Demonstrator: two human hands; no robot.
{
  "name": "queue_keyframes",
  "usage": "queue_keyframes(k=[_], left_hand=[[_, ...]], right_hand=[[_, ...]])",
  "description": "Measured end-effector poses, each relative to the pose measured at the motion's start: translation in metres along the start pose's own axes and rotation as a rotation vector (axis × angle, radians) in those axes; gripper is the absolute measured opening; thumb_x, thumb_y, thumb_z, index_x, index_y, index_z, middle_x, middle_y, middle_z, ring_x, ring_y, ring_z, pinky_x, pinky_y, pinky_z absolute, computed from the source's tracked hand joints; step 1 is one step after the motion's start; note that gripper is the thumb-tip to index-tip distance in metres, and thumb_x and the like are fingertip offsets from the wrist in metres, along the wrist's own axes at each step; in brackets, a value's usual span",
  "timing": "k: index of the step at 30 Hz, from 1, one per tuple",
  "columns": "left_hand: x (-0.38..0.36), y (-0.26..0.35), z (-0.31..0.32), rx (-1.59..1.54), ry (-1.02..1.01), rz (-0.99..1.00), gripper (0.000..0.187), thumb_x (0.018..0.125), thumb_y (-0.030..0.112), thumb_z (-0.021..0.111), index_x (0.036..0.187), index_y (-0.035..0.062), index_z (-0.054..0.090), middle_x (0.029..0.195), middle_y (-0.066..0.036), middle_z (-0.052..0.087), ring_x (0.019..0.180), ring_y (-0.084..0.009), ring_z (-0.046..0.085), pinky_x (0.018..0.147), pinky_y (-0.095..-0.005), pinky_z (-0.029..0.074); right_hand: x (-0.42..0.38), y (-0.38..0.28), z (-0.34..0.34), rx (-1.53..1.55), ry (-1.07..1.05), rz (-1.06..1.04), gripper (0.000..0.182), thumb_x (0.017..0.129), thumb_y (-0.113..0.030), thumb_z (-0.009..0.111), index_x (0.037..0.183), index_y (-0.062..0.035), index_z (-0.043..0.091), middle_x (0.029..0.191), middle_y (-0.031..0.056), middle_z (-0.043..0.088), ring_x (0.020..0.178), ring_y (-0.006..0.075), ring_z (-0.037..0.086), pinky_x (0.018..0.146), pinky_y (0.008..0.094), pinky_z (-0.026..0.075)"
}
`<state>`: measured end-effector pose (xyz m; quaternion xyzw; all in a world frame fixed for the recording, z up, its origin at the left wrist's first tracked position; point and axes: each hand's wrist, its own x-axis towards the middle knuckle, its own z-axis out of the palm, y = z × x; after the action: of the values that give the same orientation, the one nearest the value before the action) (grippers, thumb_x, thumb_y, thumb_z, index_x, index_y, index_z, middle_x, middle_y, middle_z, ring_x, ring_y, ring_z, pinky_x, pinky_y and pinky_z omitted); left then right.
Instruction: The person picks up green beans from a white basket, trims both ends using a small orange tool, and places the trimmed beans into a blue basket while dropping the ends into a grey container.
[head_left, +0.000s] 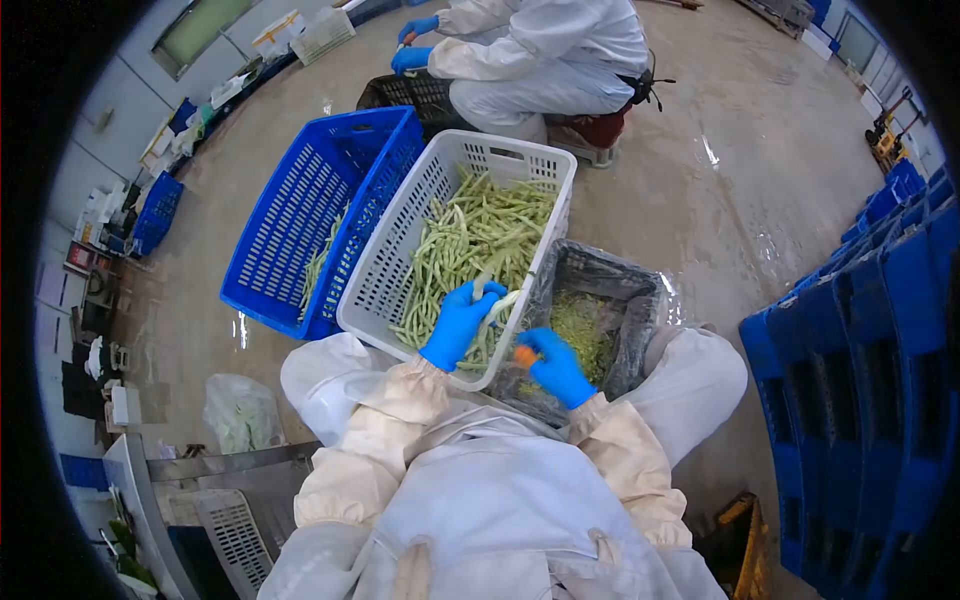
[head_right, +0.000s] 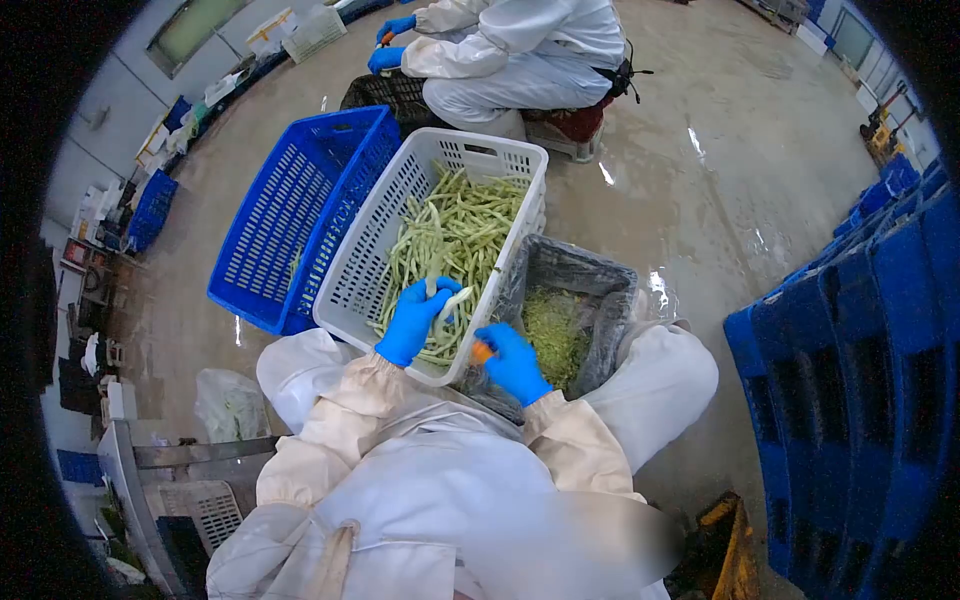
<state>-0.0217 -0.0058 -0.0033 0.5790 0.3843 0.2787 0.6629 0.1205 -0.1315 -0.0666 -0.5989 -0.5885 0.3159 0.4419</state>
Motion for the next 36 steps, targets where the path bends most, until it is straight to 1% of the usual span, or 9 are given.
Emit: queue_keyframes(k=[4, 6, 9, 12, 14, 16, 23, 27, 36], left_hand=[[0.003, -0.030, 0.009, 0.086, 0.145, 0.043, 0.014, 0.083, 0.011, 0.058, 0.091, 0.0014, 0.062, 0.076, -0.002, 0.060, 0.067, -0.0066, 0.053, 0.059, -0.0223, 0.043], [-0.007, -0.045, 0.036, 0.192, 0.150, -0.039, 0.009, 0.082, 0.011, 0.058, 0.086, 0.0025, 0.060, 0.072, -0.003, 0.058, 0.064, -0.0071, 0.052, 0.055, -0.0240, 0.042], [-0.008, -0.096, 0.059, 0.099, 0.466, 0.023, 0.012, 0.084, 0.013, 0.055, 0.082, 0.0018, 0.053, 0.066, -0.006, 0.055, 0.059, -0.0124, 0.053, 0.052, -0.0297, 0.042], [-0.004, -0.110, 0.047, 0.565, 0.313, 0.160, 0.014, 0.084, 0.015, 0.056, 0.083, 0.0009, 0.054, 0.072, -0.010, 0.059, 0.061, -0.0155, 0.055, 0.053, -0.0308, 0.043], [-0.012, -0.057, 0.052, 0.269, 0.292, -0.058, 0.015, 0.081, 0.015, 0.060, 0.089, 0.0018, 0.058, 0.083, -0.011, 0.061, 0.069, -0.0179, 0.058, 0.058, -0.0310, 0.044], [-0.017, -0.049, 0.049, 0.316, 0.081, 0.280, 0.019, 0.079, 0.010, 0.064, 0.095, 0.0008, 0.061, 0.083, -0.005, 0.061, 0.076, -0.0115, 0.057, 0.066, -0.0258, 0.044], [-0.020, -0.044, 0.036, 0.546, 0.073, 0.419, 0.022, 0.075, 0.005, 0.061, 0.097, 0.0086, 0.064, 0.089, -0.010, 0.063, 0.084, -0.0280, 0.058, 0.072, -0.0339, 0.046], [-0.020, -0.022, 0.020, 0.726, 0.031, 0.568, 0.025, 0.074, 0.002, 0.058, 0.097, 0.0099, 0.064, 0.087, -0.009, 0.062, 0.081, -0.0284, 0.057, 0.070, -0.0347, 0.046], [-0.020, -0.029, 0.010, 0.802, -0.008, 0.498, 0.021, 0.075, 0.007, 0.060, 0.095, 0.0091, 0.065, 0.082, -0.010, 0.061, 0.077, -0.0290, 0.058, 0.066, -0.0355, 0.046]], right_hand=[[0.008, -0.012, -0.006, 0.361, 0.155, 0.152, 0.021, 0.083, -0.013, 0.060, 0.101, -0.0031, 0.059, 0.085, 0.0052, 0.060, 0.079, 0.0132, 0.056, 0.068, 0.0297, 0.048], [0.010, -0.019, 0.011, 0.869, 0.163, 0.288, 0.020, 0.085, -0.014, 0.060, 0.101, -0.0032, 0.060, 0.086, 0.0047, 0.060, 0.077, 0.0122, 0.056, 0.064, 0.0259, 0.048], [0.000, 0.000, 0.039, 0.724, 0.318, 0.334, 0.017, 0.083, -0.011, 0.062, 0.097, -0.0017, 0.058, 0.081, 0.0049, 0.059, 0.070, 0.0109, 0.056, 0.059, 0.0248, 0.048], [-0.001, 0.006, 0.028, 0.675, 0.482, 0.329, 0.014, 0.082, -0.009, 0.063, 0.093, -0.0017, 0.057, 0.078, 0.0058, 0.059, 0.067, 0.0105, 0.056, 0.058, 0.0253, 0.048], [0.008, 0.009, 0.009, 0.692, 0.533, 0.293, 0.013, 0.081, -0.008, 0.063, 0.091, -0.0017, 0.057, 0.079, 0.0059, 0.060, 0.067, 0.0104, 0.056, 0.058, 0.0248, 0.047], [0.010, 0.013, -0.010, 0.689, 0.663, 0.287, 0.012, 0.080, -0.004, 0.062, 0.091, -0.0017, 0.057, 0.079, 0.0066, 0.060, 0.067, 0.0109, 0.056, 0.058, 0.0247, 0.047], [0.004, -0.012, -0.029, 0.842, 0.339, 0.278, 0.018, 0.081, -0.001, 0.056, 0.099, 0.0000, 0.060, 0.089, 0.0069, 0.062, 0.081, 0.0124, 0.058, 0.070, 0.0253, 0.048], [0.006, -0.015, -0.035, 0.745, 0.088, 0.188, 0.022, 0.084, -0.001, 0.052, 0.105, 0.0018, 0.059, 0.094, 0.0096, 0.063, 0.085, 0.0153, 0.060, 0.075, 0.0269, 0.048], [0.000, -0.011, -0.030, 0.893, 0.038, 0.236, 0.019, 0.083, 0.001, 0.051, 0.099, 0.0047, 0.061, 0.089, 0.0123, 0.064, 0.082, 0.0187, 0.062, 0.073, 0.0316, 0.052]])
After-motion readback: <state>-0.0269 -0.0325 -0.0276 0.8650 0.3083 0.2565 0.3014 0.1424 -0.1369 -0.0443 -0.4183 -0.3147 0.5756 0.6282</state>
